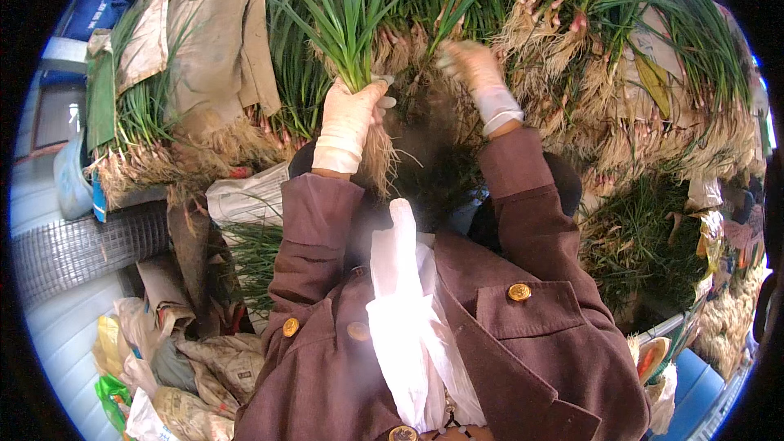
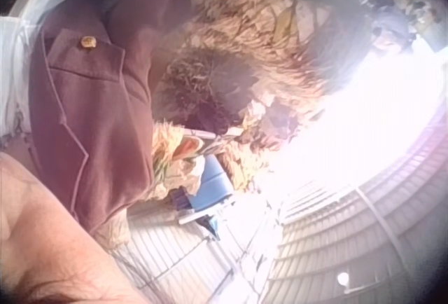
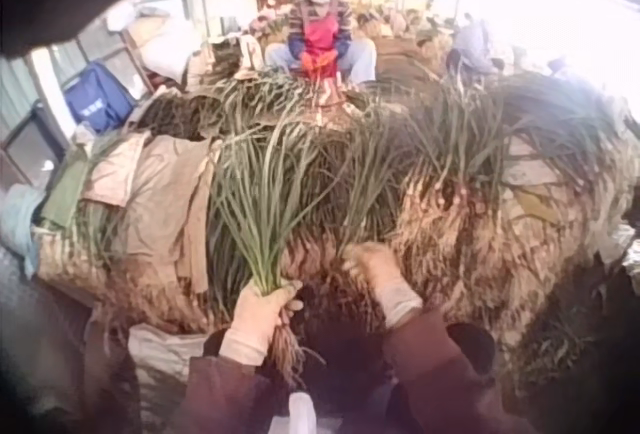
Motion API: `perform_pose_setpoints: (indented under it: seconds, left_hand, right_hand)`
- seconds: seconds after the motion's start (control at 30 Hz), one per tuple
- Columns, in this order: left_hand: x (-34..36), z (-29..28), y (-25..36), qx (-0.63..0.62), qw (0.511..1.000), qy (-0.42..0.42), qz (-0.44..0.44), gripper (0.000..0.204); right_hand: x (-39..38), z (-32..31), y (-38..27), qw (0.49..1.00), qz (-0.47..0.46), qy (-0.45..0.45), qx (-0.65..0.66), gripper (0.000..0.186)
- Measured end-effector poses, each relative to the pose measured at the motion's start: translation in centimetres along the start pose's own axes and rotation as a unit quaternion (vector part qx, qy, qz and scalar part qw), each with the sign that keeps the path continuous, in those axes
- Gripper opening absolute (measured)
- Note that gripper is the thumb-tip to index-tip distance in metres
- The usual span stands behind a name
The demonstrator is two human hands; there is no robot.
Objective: The person sits on the floor and cleans bundles of green onions by hand, removing roots and outer layers. The cleaned onions are placed into a pile on the floor.
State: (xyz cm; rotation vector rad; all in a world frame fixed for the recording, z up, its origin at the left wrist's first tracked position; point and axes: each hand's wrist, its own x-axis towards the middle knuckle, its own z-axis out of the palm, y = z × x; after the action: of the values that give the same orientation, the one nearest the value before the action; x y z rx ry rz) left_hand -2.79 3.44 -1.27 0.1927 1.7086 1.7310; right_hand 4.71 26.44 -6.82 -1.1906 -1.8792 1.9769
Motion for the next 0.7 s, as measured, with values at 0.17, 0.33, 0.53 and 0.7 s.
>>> perform_pose_setpoints:
  seconds: [0.17, 0.33, 0.53, 0.7]
  left_hand:
    - [-1.0, 0.3, 0.1, 0.016, 1.000, 0.000, -0.008, 0.017]
    - [-1.2, -0.6, 0.4, 0.053, 0.998, -0.020, -0.004, 0.017]
    - [-0.8, 2.7, 0.1, 0.063, 0.993, -0.101, -0.021, 0.019]
    - [-1.2, 3.6, 0.0, 0.070, 0.990, -0.124, -0.025, 0.019]
  right_hand:
    - [1.7, 5.3, 3.5, 0.945, -0.008, 0.064, -0.320, 0.052]
    - [-1.4, 1.7, 1.9, 0.988, 0.000, -0.141, 0.067, 0.038]
    - [-6.8, -2.1, -0.9, 0.952, -0.068, -0.249, 0.165, 0.034]
    - [-10.7, -0.6, -0.7, 0.987, -0.049, -0.152, 0.028, 0.032]
